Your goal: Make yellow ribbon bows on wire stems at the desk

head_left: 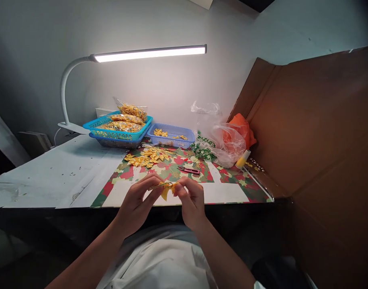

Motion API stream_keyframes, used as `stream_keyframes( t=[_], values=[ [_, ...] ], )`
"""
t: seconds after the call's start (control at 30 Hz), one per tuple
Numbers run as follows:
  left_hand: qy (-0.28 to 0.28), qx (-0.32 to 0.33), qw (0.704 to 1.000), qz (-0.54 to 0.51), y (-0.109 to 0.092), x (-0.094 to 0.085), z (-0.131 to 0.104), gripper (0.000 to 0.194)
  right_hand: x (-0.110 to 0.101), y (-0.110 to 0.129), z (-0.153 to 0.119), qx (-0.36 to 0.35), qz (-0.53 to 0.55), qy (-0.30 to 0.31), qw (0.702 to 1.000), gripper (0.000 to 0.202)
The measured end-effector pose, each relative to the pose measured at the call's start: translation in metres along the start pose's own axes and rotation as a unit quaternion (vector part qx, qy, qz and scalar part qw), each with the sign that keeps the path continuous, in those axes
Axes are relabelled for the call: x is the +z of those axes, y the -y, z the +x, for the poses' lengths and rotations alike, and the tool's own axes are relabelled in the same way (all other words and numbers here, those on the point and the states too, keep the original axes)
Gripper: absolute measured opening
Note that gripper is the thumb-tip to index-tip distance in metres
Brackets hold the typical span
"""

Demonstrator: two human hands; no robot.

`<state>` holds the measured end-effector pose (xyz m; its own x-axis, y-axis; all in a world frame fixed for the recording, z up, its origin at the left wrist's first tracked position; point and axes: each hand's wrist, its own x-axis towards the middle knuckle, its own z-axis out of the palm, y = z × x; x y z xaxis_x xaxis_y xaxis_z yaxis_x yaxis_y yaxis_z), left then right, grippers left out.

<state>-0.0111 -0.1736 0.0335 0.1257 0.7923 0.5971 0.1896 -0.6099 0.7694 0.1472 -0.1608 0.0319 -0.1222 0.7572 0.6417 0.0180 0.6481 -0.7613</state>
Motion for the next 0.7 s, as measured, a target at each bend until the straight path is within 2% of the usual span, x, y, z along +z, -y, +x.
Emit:
stream_keyframes(
  t=[0.07, 0.17, 0.3, 0.37, 0.43, 0.6, 0.7],
  values=[
    [0.016, -0.021, 0.999, -0.029, 0.004, -0.005, -0.003, 0.021, -0.003, 0.001, -0.001, -0.044, -0.061, 0.014, 0.997, 0.03],
    [0.04, -0.066, 0.995, -0.066, 0.007, -0.013, -0.004, 0.026, -0.011, 0.003, 0.0, -0.119, -0.152, 0.041, 0.98, 0.024],
    [0.088, -0.085, 0.992, -0.032, 0.0, -0.015, 0.001, 0.037, -0.019, 0.004, 0.004, -0.189, -0.241, 0.097, 0.947, 0.017],
    [0.116, -0.063, 0.991, 0.016, -0.007, -0.014, 0.002, 0.036, -0.02, 0.005, 0.006, -0.208, -0.274, 0.106, 0.933, 0.016],
    [0.127, -0.029, 0.989, 0.07, -0.012, -0.013, 0.002, 0.033, -0.019, 0.005, 0.006, -0.221, -0.287, 0.088, 0.928, 0.014],
    [0.057, 0.09, 0.965, 0.239, -0.009, -0.009, -0.004, 0.023, -0.014, 0.009, 0.003, -0.216, -0.233, -0.054, 0.947, 0.008],
    [0.018, 0.15, 0.937, 0.314, -0.005, -0.007, -0.005, 0.02, -0.014, 0.014, 0.002, -0.173, -0.23, -0.025, 0.957, 0.01]
  ],
)
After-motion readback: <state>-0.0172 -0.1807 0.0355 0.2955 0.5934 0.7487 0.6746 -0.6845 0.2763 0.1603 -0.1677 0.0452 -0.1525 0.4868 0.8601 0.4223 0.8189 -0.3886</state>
